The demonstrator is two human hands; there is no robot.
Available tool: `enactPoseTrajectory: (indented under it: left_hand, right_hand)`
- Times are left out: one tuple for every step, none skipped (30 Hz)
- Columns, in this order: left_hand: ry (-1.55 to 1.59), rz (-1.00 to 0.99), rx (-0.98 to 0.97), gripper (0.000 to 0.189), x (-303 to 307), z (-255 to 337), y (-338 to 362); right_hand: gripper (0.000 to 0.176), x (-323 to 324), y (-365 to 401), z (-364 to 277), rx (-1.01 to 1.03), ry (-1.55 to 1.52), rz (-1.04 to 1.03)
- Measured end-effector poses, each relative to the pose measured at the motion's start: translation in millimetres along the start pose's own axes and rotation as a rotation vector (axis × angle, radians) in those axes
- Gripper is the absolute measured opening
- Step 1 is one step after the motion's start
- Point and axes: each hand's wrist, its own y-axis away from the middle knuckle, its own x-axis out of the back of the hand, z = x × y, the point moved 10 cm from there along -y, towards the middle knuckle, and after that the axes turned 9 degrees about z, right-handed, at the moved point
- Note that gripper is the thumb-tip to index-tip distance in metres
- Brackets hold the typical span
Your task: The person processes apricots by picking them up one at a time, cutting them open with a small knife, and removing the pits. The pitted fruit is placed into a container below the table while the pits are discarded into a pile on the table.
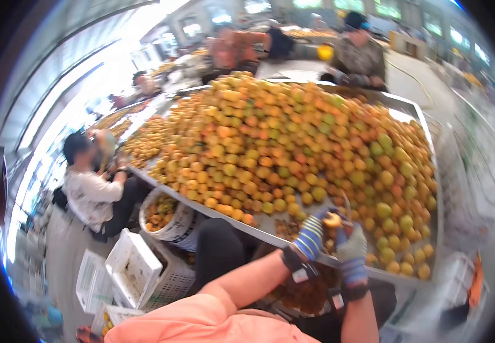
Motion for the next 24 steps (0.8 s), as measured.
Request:
enactPoseTrajectory:
  left_hand:
    - [-0.034,0.044,-0.065,0.027,12.9,1.6,-8.9]
    - [-0.068,0.068,-0.063,0.028,18.1,1.1,-13.3]
    - [-0.040,0.076,-0.019,0.029,20.7,-1.7,-11.1]
    - [-0.126,0.093,-0.014,0.035,8.6,3.7,1.4]
    - [-0.080,0.084,0.038,0.042,7.7,-2.4,2.0]
    - [-0.153,0.152,-0.001,0.047,12.3,-2.2,5.4]
    - [-0.208,0.134,-0.024,0.049,3.3,-2.4,13.5]
    - [-0.242,0.057,-0.014,0.053,-1.1,-9.6,15.2]
    - [-0.296,0.036,-0.041,0.059,-8.9,-10.1,20.9]
    - [-0.367,0.024,-0.092,0.060,-16.7,-10.5,25.5]
    - [-0.439,0.012,-0.150,0.061,-22.0,-10.0,28.2]
    - [-0.519,-0.046,-0.174,0.061,-13.7,-17.6,18.5]
    - [-0.525,-0.049,-0.147,0.061,-17.6,-23.3,22.8]
    - [-0.532,-0.049,-0.122,0.061,-22.5,-26.9,29.5]
    - [-0.538,-0.045,-0.100,0.061,-24.9,-30.9,33.4]
    - [-0.530,-0.014,-0.074,0.060,-22.7,-36.4,33.1]
    - [-0.521,-0.014,-0.059,0.061,-24.4,-39.7,34.8]
    - [-0.510,-0.014,-0.049,0.063,-27.0,-40.7,37.4]
    - [-0.500,-0.012,-0.041,0.064,-30.5,-40.1,40.1]
    - [-0.521,-0.032,-0.059,0.064,-33.8,-39.1,42.1]
    - [-0.523,-0.043,-0.037,0.061,-37.0,-40.5,45.3]
    - [-0.525,-0.053,-0.016,0.059,-41.0,-41.6,49.0]
    - [-0.526,-0.063,0.005,0.056,-42.7,-43.3,51.7]
    - [-0.522,-0.065,0.009,0.055,-42.6,-44.2,49.6]
  right_hand:
    - [0.030,4.9,-2.2,0.2,0.031,0.021,0.037]
    - [0.033,13.1,-5.2,-7.3,-0.067,-0.008,0.079]
    - [0.035,18.1,-7.8,-0.9,-0.081,-0.079,0.123]
    - [0.037,21.0,-11.5,15.1,-0.132,-0.123,0.167]
    - [0.033,21.2,-12.1,20.7,-0.267,-0.366,0.140]
    - [0.030,21.9,-10.8,25.8,-0.410,-0.604,0.139]
    - [0.026,25.3,-12.6,30.0,-0.393,-0.741,0.208]
    - [0.029,29.8,-16.7,39.8,-0.417,-0.772,0.295]
    - [0.034,27.0,-18.1,32.5,-0.468,-0.983,0.214]
    - [0.035,31.7,-20.3,29.8,-0.466,-1.026,0.235]
    - [0.037,34.8,-21.8,27.3,-0.463,-1.072,0.251]
    - [0.036,38.1,-22.2,26.0,-0.461,-1.084,0.270]
    - [0.035,39.9,-21.9,24.4,-0.459,-1.097,0.287]
    - [0.034,41.7,-23.2,22.0,-0.444,-1.146,0.300]
    - [0.033,43.5,-23.9,22.5,-0.424,-1.135,0.319]
    - [0.034,49.6,-23.3,19.0,-0.410,-1.073,0.356]
    - [0.034,57.4,-22.9,14.6,-0.394,-1.011,0.391]
    - [0.035,62.5,-22.5,14.5,-0.374,-0.991,0.410]
    - [0.036,66.3,-22.3,14.0,-0.354,-0.973,0.428]
    - [0.037,68.9,-21.4,12.7,-0.336,-0.956,0.444]
    - [0.038,71.6,-21.6,10.1,-0.314,-0.930,0.446]
    - [0.040,75.1,-22.3,7.4,-0.292,-0.903,0.448]
    - [0.041,77.9,-22.4,5.5,-0.271,-0.877,0.449]
    - [0.041,73.9,-22.1,13.7,-0.286,-0.875,0.439]
